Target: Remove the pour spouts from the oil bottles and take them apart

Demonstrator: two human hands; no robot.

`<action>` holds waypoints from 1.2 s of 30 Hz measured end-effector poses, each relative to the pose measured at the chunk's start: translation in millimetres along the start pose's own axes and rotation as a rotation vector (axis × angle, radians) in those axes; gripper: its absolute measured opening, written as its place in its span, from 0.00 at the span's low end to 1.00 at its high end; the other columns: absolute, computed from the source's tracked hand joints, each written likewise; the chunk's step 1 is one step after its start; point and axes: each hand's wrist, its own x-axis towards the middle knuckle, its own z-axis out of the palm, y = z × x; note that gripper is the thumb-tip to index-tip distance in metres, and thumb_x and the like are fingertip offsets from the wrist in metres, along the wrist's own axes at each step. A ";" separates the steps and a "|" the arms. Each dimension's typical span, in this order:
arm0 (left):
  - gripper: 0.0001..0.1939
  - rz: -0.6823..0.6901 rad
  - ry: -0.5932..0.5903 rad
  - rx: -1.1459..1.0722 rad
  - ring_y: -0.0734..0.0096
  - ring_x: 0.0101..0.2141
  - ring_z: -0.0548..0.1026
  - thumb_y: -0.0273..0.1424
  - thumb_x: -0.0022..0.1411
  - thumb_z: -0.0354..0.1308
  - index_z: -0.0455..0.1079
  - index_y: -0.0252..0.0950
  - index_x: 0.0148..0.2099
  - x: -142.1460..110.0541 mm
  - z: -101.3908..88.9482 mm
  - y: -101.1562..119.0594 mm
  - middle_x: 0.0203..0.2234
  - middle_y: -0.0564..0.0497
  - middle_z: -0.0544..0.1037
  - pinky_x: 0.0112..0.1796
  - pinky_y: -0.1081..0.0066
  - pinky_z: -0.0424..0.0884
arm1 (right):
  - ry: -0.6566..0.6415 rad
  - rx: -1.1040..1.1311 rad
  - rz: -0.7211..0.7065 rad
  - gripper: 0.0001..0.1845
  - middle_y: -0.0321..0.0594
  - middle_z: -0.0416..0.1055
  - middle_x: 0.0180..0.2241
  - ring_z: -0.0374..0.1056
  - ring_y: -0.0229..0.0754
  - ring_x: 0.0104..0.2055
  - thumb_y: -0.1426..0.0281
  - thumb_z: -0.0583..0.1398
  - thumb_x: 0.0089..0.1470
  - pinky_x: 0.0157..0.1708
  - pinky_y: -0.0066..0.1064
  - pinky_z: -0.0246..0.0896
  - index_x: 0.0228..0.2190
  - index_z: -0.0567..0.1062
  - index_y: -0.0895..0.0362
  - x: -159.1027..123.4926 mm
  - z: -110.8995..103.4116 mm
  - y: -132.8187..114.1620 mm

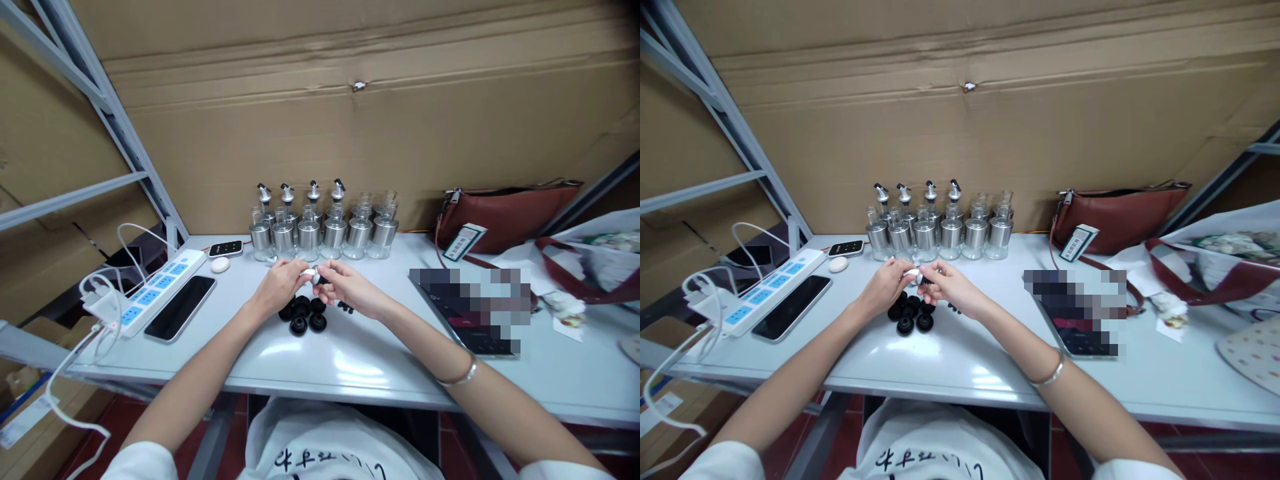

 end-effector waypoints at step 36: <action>0.27 -0.375 -0.294 -0.468 0.74 0.21 0.60 0.48 0.67 0.32 0.56 0.36 0.25 5.8 -13.5 -4.7 0.17 0.57 0.61 0.27 0.73 0.58 | 0.135 -0.833 -0.547 0.12 0.34 0.63 0.22 0.56 0.36 0.22 0.62 0.56 0.55 0.25 0.29 0.51 0.25 0.61 0.54 -5.6 -1.4 7.5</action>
